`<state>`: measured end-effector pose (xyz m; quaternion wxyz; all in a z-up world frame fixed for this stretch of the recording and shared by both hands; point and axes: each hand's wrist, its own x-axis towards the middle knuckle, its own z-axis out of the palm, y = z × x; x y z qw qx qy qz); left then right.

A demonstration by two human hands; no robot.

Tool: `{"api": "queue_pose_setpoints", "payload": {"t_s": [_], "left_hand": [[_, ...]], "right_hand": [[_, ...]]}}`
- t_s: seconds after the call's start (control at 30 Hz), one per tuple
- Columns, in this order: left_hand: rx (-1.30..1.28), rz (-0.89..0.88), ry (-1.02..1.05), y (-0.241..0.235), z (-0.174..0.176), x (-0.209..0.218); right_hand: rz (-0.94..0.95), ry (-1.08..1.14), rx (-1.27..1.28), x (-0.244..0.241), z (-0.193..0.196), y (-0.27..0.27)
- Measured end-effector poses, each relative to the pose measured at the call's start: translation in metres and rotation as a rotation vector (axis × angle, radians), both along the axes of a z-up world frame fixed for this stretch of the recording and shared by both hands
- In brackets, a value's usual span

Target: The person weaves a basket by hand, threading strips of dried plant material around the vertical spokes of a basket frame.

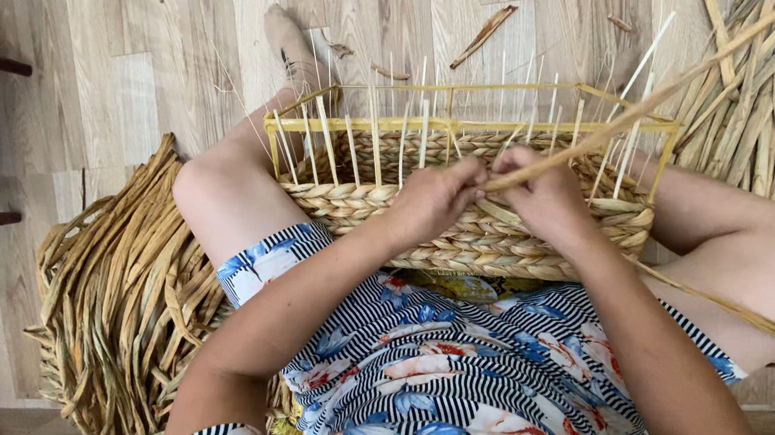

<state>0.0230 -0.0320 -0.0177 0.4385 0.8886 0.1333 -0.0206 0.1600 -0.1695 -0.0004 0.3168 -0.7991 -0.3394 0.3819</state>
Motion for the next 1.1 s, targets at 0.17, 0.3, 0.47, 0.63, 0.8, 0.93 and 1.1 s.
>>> {"api": "queue_pose_setpoints", "payload": {"t_s": [0.17,0.3,0.47,0.63,0.8,0.93,1.1], "left_hand": [[-0.169,-0.022,0.186,0.007,-0.002,0.021],[0.423,-0.279,0.028,-0.007,-0.024,0.04],[0.276,-0.166,0.096,-0.012,-0.025,0.03],[0.25,-0.048,0.248,-0.019,-0.003,0.033],[0.166,0.093,0.329,-0.022,0.001,0.032],[0.663,0.029,-0.431,-0.018,-0.023,0.028],[0.492,-0.172,-0.13,-0.014,-0.018,0.035]], "right_hand": [[-0.122,0.125,0.139,-0.021,-0.025,-0.038],[-0.033,-0.049,0.206,-0.015,-0.014,-0.052],[0.156,-0.89,0.098,0.014,0.033,-0.055],[0.338,-1.333,0.154,-0.001,0.054,-0.052],[0.41,-0.655,-0.451,0.01,0.062,-0.087],[0.172,-0.794,-0.404,0.034,0.065,-0.122],[0.269,-0.872,0.003,-0.005,0.024,-0.092]]}}
